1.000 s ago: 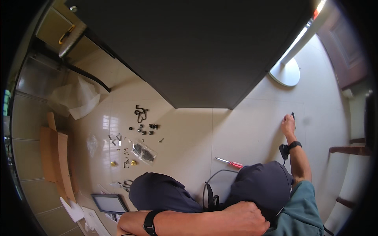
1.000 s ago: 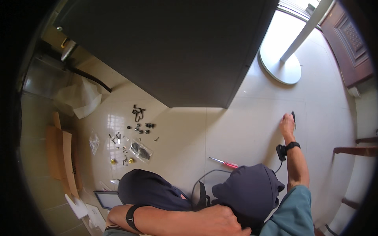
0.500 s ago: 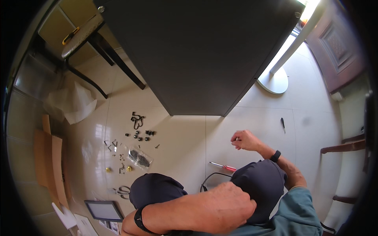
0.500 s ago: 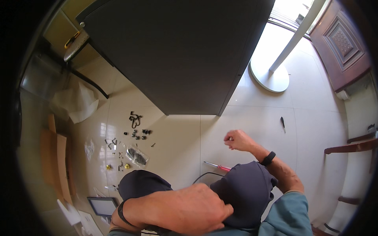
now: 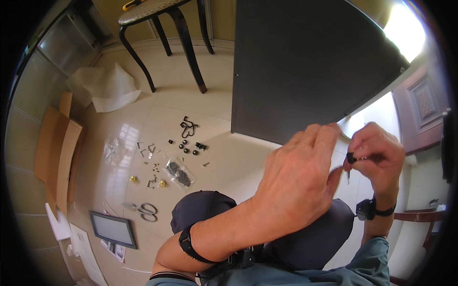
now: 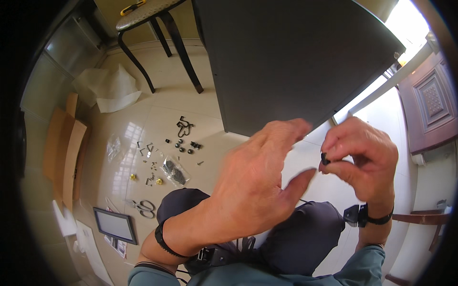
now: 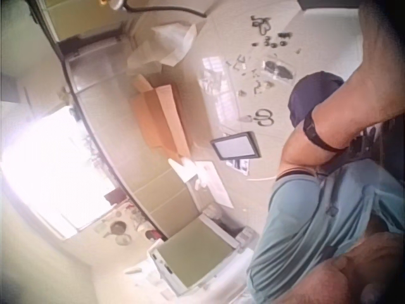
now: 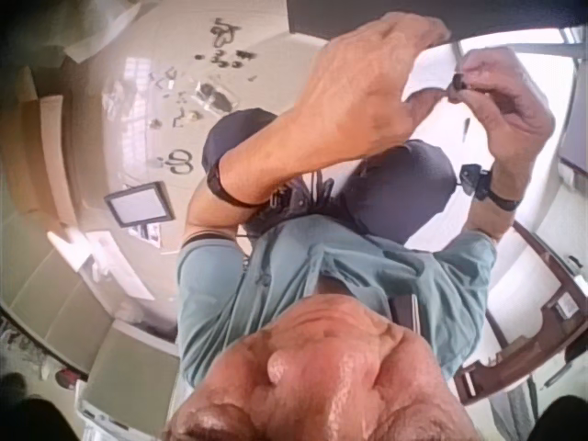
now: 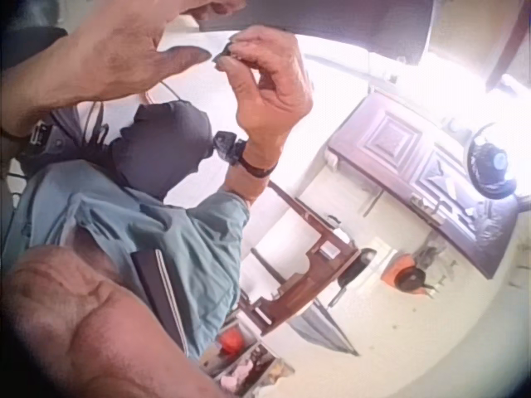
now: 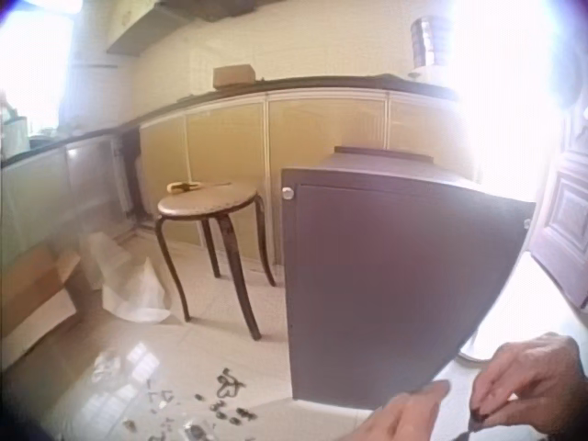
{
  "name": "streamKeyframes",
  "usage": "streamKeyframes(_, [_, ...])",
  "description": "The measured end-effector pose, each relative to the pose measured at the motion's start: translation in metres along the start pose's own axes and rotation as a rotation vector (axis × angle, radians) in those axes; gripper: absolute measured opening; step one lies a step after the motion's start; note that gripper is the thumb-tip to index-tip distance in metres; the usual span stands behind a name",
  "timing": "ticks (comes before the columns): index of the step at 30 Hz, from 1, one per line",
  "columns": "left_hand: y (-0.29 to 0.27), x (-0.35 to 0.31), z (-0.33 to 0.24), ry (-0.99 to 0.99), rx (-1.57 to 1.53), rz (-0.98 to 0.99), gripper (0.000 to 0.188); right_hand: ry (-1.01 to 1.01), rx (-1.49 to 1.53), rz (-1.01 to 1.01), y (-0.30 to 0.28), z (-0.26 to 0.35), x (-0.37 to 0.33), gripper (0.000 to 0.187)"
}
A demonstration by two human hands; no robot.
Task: The person assembles a dark gray cabinet by hand and using a screwdriver. They align a side panel with the base, insert screws into pre-drilled holes, and tighten them with a screwdriver.
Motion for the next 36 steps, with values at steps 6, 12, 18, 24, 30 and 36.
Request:
streamKeyframes(6, [-0.001, 0.001, 0.006, -0.066, -0.511, 0.125, 0.054, -0.119, -0.164, -0.111, 0.015, 0.029, 0.007, 0.02])
streamKeyframes(12, [-0.004, 0.005, 0.018, -0.418, -0.89, 0.237, 0.034, -0.238, -0.226, -0.114, 0.013, 0.045, 0.023, 0.022])
streamKeyframes(18, [0.0, 0.002, 0.037, -0.523, -1.374, 0.081, 0.024, -0.193, -0.058, -0.131, 0.03, 0.034, 0.036, 0.024])
streamKeyframes(24, [0.021, 0.007, 0.038, -0.49, -1.725, 0.087, 0.018, -0.101, 0.108, -0.193, 0.018, 0.017, 0.032, 0.027])
streamKeyframes(30, [0.028, 0.007, 0.051, -0.55, -1.781, 0.052, 0.015, -0.03, 0.103, -0.158, 0.021, 0.001, 0.031, 0.027])
streamKeyframes(36, [0.012, 0.004, 0.059, -0.604, -1.779, 0.026, 0.014, -0.033, 0.077, -0.15, 0.037, 0.008, 0.04, 0.024])
Point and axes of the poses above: each hand's wrist, its own x-axis towards the middle knuckle, its own y-axis out of the palm, z = x × y, the point moved 6 cm from there along x, towards the middle knuckle, and after that the axes turned 1 degree about x, right-handed, at the moved point
